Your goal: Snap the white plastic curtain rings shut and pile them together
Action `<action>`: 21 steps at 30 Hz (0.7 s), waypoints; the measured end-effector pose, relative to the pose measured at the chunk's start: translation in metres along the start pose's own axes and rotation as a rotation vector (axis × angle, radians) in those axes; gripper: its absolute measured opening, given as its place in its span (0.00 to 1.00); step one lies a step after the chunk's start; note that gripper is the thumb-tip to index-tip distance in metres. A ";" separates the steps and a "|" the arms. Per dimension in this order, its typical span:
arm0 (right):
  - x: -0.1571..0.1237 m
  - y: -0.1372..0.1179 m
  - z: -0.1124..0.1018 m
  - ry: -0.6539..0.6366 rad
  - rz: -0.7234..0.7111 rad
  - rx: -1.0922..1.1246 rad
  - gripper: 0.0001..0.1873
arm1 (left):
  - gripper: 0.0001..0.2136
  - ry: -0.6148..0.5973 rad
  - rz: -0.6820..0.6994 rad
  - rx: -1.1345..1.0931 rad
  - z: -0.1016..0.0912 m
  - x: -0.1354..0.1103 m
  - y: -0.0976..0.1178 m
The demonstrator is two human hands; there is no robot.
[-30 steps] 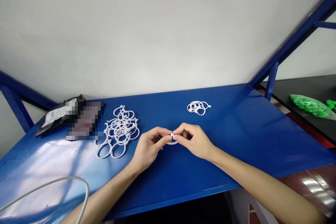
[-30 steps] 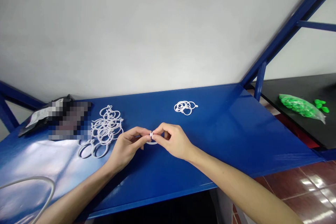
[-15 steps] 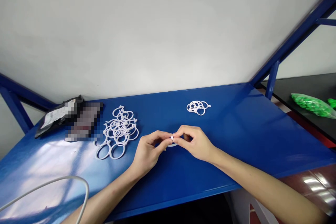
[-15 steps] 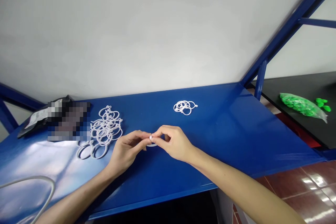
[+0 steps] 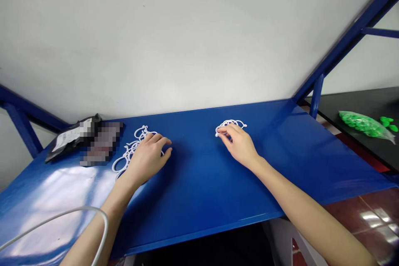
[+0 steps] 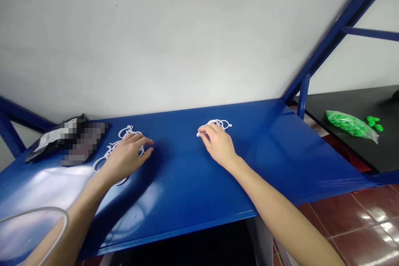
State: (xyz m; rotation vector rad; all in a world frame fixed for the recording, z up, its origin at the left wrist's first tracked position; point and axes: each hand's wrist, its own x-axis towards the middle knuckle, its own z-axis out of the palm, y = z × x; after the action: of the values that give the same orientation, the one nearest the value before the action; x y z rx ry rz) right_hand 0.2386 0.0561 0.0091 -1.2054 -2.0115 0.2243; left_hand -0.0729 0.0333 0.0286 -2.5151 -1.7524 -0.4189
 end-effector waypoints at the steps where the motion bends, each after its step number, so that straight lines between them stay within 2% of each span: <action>1: 0.003 0.008 -0.002 0.019 0.002 -0.068 0.07 | 0.12 -0.038 0.005 0.029 0.002 0.000 -0.003; 5: 0.011 0.030 -0.006 0.054 0.061 -0.230 0.08 | 0.12 -0.131 0.050 0.051 0.009 -0.003 -0.009; 10: 0.013 0.037 -0.005 0.030 0.102 -0.295 0.08 | 0.14 -0.129 0.051 -0.087 0.016 -0.005 -0.019; 13: 0.012 0.032 -0.005 0.065 0.076 -0.300 0.09 | 0.16 -0.109 0.035 -0.137 0.016 -0.005 -0.020; 17: 0.008 0.014 -0.006 0.113 0.004 -0.243 0.09 | 0.18 -0.037 0.027 -0.156 0.009 -0.005 -0.011; 21: -0.001 -0.009 0.000 0.024 -0.095 -0.123 0.09 | 0.16 -0.005 0.058 -0.209 0.000 -0.006 0.001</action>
State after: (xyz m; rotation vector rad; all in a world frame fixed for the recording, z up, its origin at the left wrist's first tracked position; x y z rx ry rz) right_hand 0.2325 0.0507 0.0127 -1.1783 -2.0810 0.0393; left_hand -0.0741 0.0282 0.0268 -2.7001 -1.7153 -0.6231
